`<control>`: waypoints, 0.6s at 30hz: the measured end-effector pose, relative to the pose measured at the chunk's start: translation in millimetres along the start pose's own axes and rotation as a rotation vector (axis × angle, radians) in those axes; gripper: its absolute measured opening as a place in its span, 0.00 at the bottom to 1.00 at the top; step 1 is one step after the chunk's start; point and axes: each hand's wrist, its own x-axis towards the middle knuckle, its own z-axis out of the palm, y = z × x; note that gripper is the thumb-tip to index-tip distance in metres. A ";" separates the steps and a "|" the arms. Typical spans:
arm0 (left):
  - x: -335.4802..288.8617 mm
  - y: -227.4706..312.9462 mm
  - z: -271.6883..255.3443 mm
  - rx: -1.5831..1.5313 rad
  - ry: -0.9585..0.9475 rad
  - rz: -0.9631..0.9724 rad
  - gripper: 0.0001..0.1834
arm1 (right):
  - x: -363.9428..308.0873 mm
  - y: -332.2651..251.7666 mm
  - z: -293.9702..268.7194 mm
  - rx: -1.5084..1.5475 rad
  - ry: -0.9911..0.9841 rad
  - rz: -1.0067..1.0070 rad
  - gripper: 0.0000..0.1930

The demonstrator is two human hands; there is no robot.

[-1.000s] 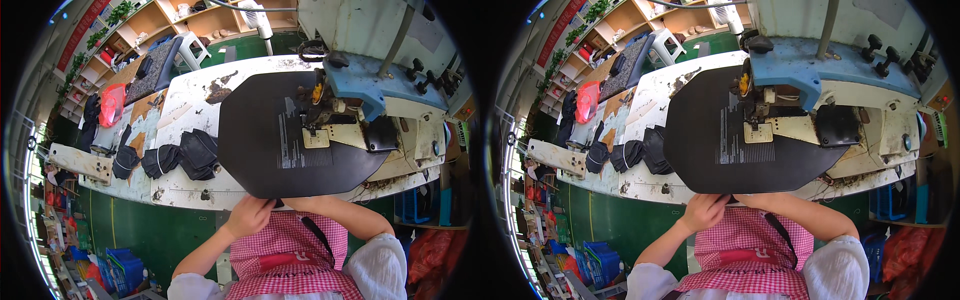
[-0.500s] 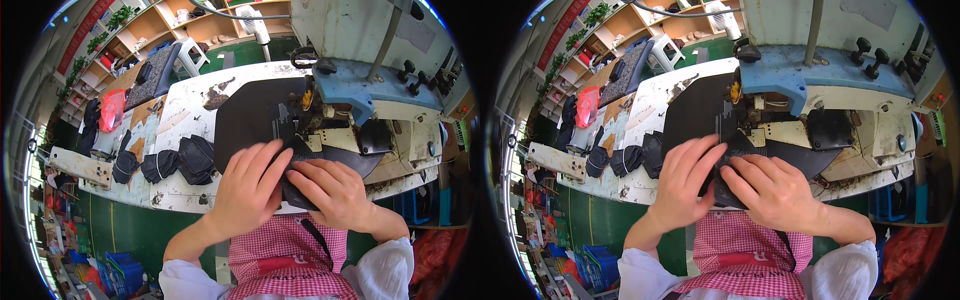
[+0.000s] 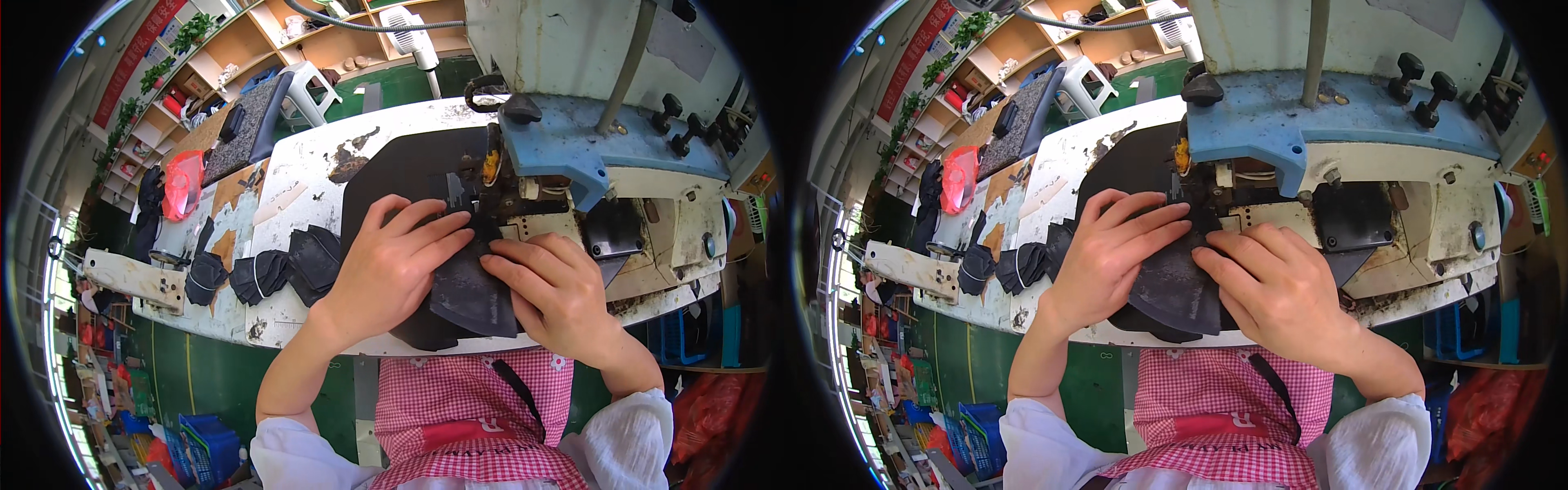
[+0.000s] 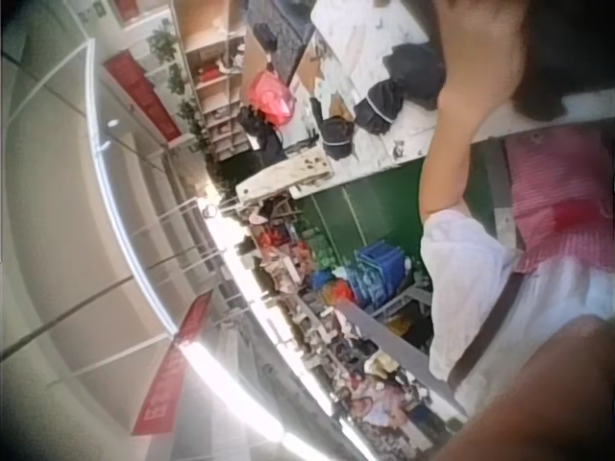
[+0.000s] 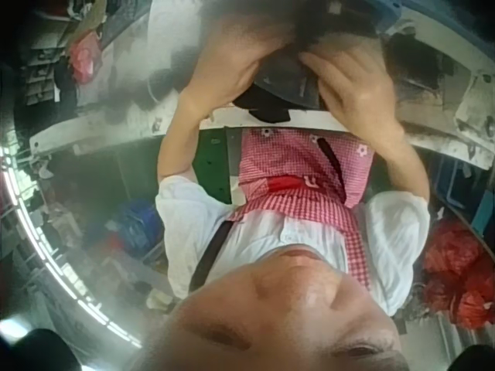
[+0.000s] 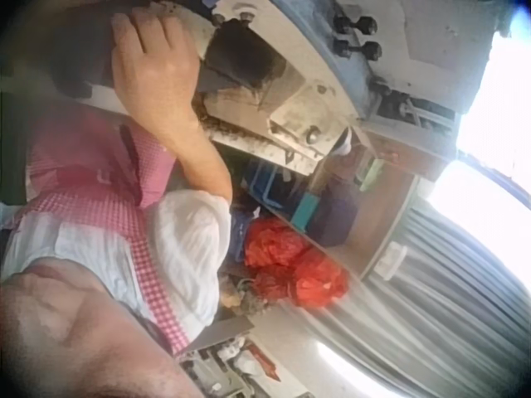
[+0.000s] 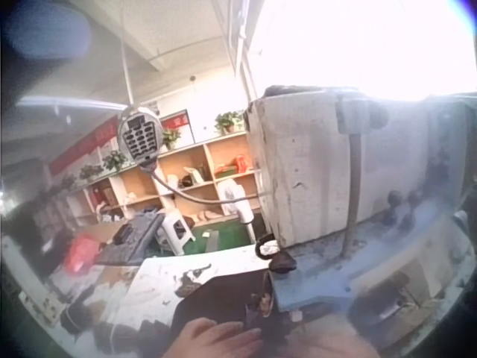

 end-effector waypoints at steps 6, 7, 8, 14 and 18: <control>0.7 -6.7 -1.0 0.029 -0.020 0.067 0.25 | 0.7 -2.6 0.3 0.003 -0.006 0.020 0.23; 1.4 -5.9 -1.7 -0.003 -0.038 0.063 0.25 | 0.7 -2.8 0.2 0.002 -0.006 0.020 0.23; 1.7 -5.7 -1.9 -0.035 -0.057 0.058 0.24 | 0.5 -2.6 -0.1 0.001 -0.011 0.023 0.23; 1.5 -11.7 -1.7 -0.220 -0.113 0.055 0.27 | -0.1 -0.8 0.1 -0.032 -0.038 0.004 0.21; 1.4 -16.0 -5.7 -0.209 -0.118 0.137 0.28 | 1.7 -1.7 -0.8 -0.020 -0.036 0.015 0.21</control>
